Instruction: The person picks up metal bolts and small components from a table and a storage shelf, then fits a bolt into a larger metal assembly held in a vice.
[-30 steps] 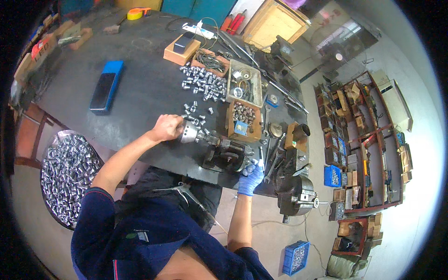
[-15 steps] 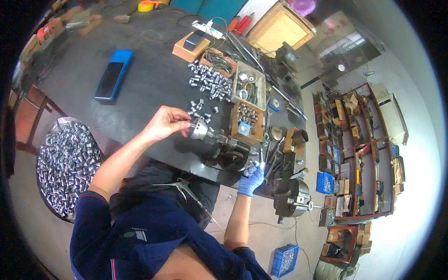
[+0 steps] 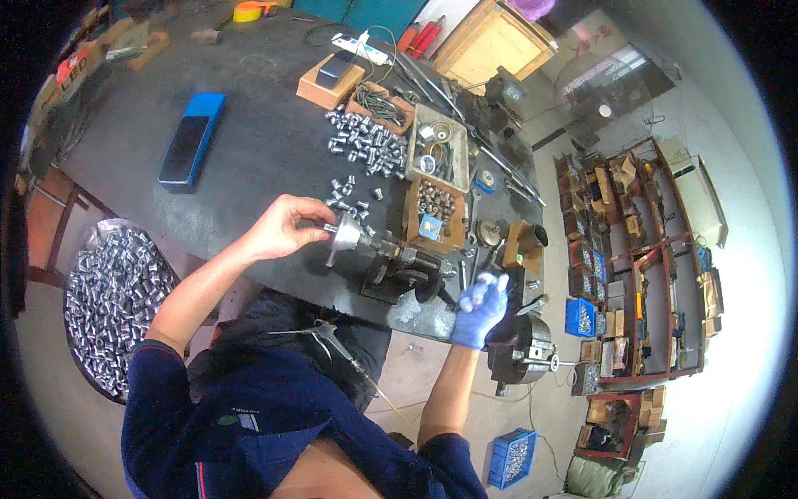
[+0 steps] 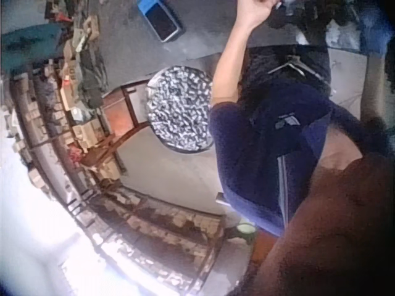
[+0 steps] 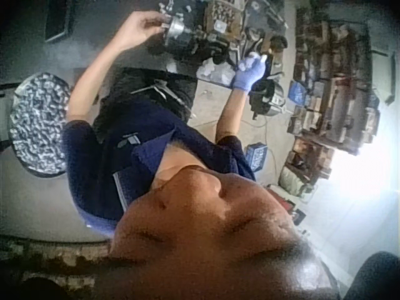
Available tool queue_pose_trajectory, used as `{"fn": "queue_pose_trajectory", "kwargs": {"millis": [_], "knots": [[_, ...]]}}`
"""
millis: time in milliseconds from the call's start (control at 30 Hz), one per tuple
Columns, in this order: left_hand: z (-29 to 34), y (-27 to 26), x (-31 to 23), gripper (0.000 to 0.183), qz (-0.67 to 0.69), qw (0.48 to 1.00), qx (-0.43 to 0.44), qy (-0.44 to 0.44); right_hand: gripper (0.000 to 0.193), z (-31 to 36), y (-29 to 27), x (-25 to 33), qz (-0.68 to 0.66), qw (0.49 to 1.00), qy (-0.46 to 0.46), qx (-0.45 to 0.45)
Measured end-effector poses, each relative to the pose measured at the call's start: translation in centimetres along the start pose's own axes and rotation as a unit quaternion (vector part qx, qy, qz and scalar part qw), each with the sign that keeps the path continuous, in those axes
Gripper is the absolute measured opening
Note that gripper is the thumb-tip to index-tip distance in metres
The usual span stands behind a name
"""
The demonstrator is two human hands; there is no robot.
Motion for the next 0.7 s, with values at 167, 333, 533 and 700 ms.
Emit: {"fn": "queue_pose_trajectory", "kwargs": {"millis": [167, 333, 533, 700], "knots": [[0.2, -0.1, -0.6, 0.023, -0.046, 0.999, -0.01, 0.003, 0.043, -7.7, -0.2, -2.5, -0.173, 0.979, 0.099, 0.033], [-0.1, 0.3, 0.7, 0.024, 0.03, 0.999, -0.034, 0.011, 0.037, -10.8, -5.6, -8.6, -0.077, 0.991, 0.113, 0.007], [0.1, 0.0, 1.3, 0.019, 0.113, 0.992, -0.023, -0.054, 0.025, -3.9, -6.4, -11.0, 0.0, 0.987, 0.103, -0.12], [0.1, 0.8, 1.2, 0.017, 0.137, 0.987, -0.049, -0.069, 0.016, -0.7, -7.1, -9.0, -0.02, 0.988, 0.111, -0.11]]}}
Point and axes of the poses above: each hand's wrist, its own z-axis away from the middle knuckle, its own y-axis out of the palm, x = y × z, the point moved 5 cm from there along -z, towards the middle knuckle, and after that the axes turned 1 degree about z, right-handed, at the moved point
